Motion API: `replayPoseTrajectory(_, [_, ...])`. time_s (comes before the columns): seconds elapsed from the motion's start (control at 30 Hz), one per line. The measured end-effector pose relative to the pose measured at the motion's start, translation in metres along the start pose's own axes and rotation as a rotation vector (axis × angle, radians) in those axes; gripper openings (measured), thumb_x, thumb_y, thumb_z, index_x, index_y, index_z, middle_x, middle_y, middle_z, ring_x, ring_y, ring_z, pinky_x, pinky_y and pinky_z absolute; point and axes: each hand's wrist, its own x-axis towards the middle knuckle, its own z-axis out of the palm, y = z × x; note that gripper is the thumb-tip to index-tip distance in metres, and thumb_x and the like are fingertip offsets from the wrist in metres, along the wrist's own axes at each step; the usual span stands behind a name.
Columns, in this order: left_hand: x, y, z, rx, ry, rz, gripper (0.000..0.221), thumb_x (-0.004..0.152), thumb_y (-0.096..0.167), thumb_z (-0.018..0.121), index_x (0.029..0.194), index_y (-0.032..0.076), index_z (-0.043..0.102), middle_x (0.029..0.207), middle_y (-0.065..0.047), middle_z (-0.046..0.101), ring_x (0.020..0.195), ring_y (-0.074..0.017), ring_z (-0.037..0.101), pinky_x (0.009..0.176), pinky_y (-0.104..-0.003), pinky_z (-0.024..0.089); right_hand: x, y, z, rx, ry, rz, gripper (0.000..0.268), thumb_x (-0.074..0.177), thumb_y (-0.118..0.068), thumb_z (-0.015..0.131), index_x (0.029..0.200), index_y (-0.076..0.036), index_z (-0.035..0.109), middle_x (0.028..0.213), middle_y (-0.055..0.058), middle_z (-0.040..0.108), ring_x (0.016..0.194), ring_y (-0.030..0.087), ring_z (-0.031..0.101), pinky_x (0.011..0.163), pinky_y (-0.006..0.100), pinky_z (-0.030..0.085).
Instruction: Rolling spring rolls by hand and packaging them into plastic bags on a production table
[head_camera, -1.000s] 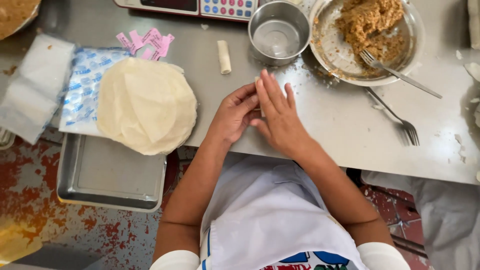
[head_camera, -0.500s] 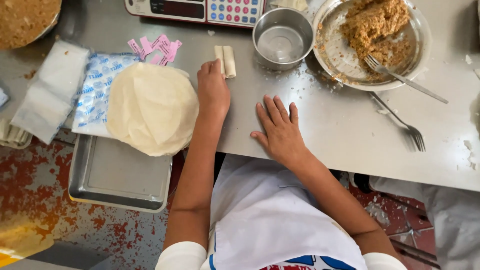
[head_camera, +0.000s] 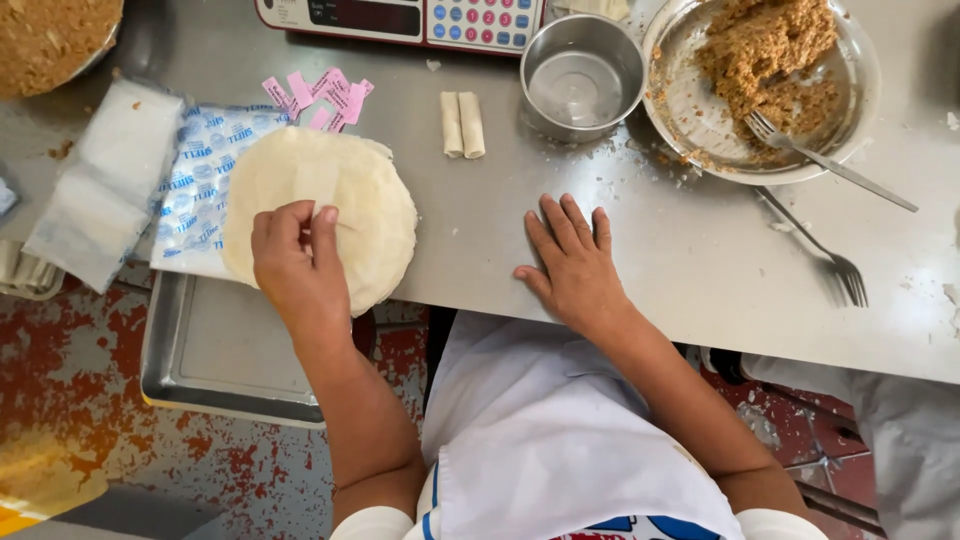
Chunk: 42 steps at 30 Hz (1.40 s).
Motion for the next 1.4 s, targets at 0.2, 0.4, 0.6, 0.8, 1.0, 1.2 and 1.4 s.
replayPoseTrajectory(0.2, [0.003, 0.088, 0.003, -0.689, -0.670, 0.070, 0.018, 0.107, 0.019, 0.056, 0.104, 0.009, 0.071, 0.073, -0.004, 0.062, 0.073, -0.0101, 0.054, 0.074, -0.032, 0.055, 0.011, -0.003, -0.047, 0.809, 0.216, -0.166, 0.108, 0.074, -0.057, 0.085, 0.160, -0.013, 0.037, 0.161, 0.017, 0.037, 0.151, 0.035, 0.036, 0.126, 0.051, 0.024])
replayPoseTrajectory(0.4, [-0.006, 0.070, 0.066, -1.149, -0.938, -0.112, 0.026, 0.106, 0.030, 0.053, 0.113, 0.008, 0.066, 0.078, 0.003, 0.064, 0.072, -0.0047, 0.056, 0.078, -0.024, 0.052, -0.008, 0.034, -0.054, 1.303, 0.154, 0.154, 0.026, 0.080, 0.000, 0.086, 0.104, -0.003, 0.074, 0.090, 0.005, 0.075, 0.084, 0.010, 0.067, 0.091, 0.031, 0.057])
replayPoseTrajectory(0.6, [-0.029, 0.093, 0.100, -0.647, -0.801, 0.077, 0.045, 0.092, 0.006, 0.071, 0.133, -0.003, 0.057, 0.126, -0.031, 0.066, 0.119, -0.0504, 0.062, 0.103, -0.058, 0.049, -0.029, 0.076, -0.050, 0.683, 0.294, 0.346, 0.009, 0.098, -0.022, 0.077, 0.102, -0.015, 0.076, 0.080, 0.003, 0.074, 0.072, 0.015, 0.070, 0.070, 0.027, 0.055])
replayPoseTrajectory(0.8, [-0.081, 0.095, 0.141, -0.168, -0.218, 0.637, 0.045, 0.089, 0.007, 0.075, 0.132, -0.001, 0.062, 0.118, -0.021, 0.060, 0.113, -0.0392, 0.061, 0.102, -0.050, 0.049, -0.028, 0.062, -0.022, -0.013, 0.430, 0.017, 0.047, 0.106, -0.023, 0.059, 0.144, 0.004, 0.056, 0.144, 0.025, 0.055, 0.130, 0.040, 0.057, 0.113, 0.054, 0.036])
replayPoseTrajectory(1.0, [-0.145, 0.095, 0.126, 0.049, -0.531, 0.649, 0.075, 0.096, 0.059, 0.058, 0.149, 0.005, 0.053, 0.157, -0.023, 0.045, 0.148, -0.0418, 0.038, 0.120, -0.059, 0.020, -0.006, 0.066, -0.010, -0.159, 0.251, -0.111, 0.062, 0.109, -0.051, 0.040, 0.153, -0.008, 0.052, 0.157, 0.016, 0.050, 0.142, 0.032, 0.050, 0.117, 0.054, 0.027])
replayPoseTrajectory(1.2, [-0.128, 0.064, 0.130, -0.046, -0.533, 0.635, 0.032, 0.099, 0.043, 0.061, 0.118, 0.020, 0.073, 0.130, -0.002, 0.066, 0.125, -0.0251, 0.059, 0.106, -0.051, 0.039, -0.017, 0.109, -0.022, -0.170, 0.512, -0.082, 0.022, 0.097, -0.035, 0.073, 0.103, -0.015, 0.076, 0.100, 0.005, 0.073, 0.089, 0.026, 0.071, 0.078, 0.039, 0.055])
replayPoseTrajectory(1.4, [-0.069, 0.098, 0.172, -0.294, -0.715, 0.532, 0.020, 0.103, 0.020, 0.060, 0.120, 0.018, 0.072, 0.098, 0.002, 0.062, 0.093, -0.0197, 0.067, 0.081, -0.033, 0.053, -0.044, 0.185, -0.076, -0.439, 0.642, 0.150, 0.014, 0.091, -0.027, 0.085, 0.098, -0.020, 0.074, 0.101, -0.001, 0.056, 0.092, 0.022, 0.059, 0.074, 0.037, 0.045])
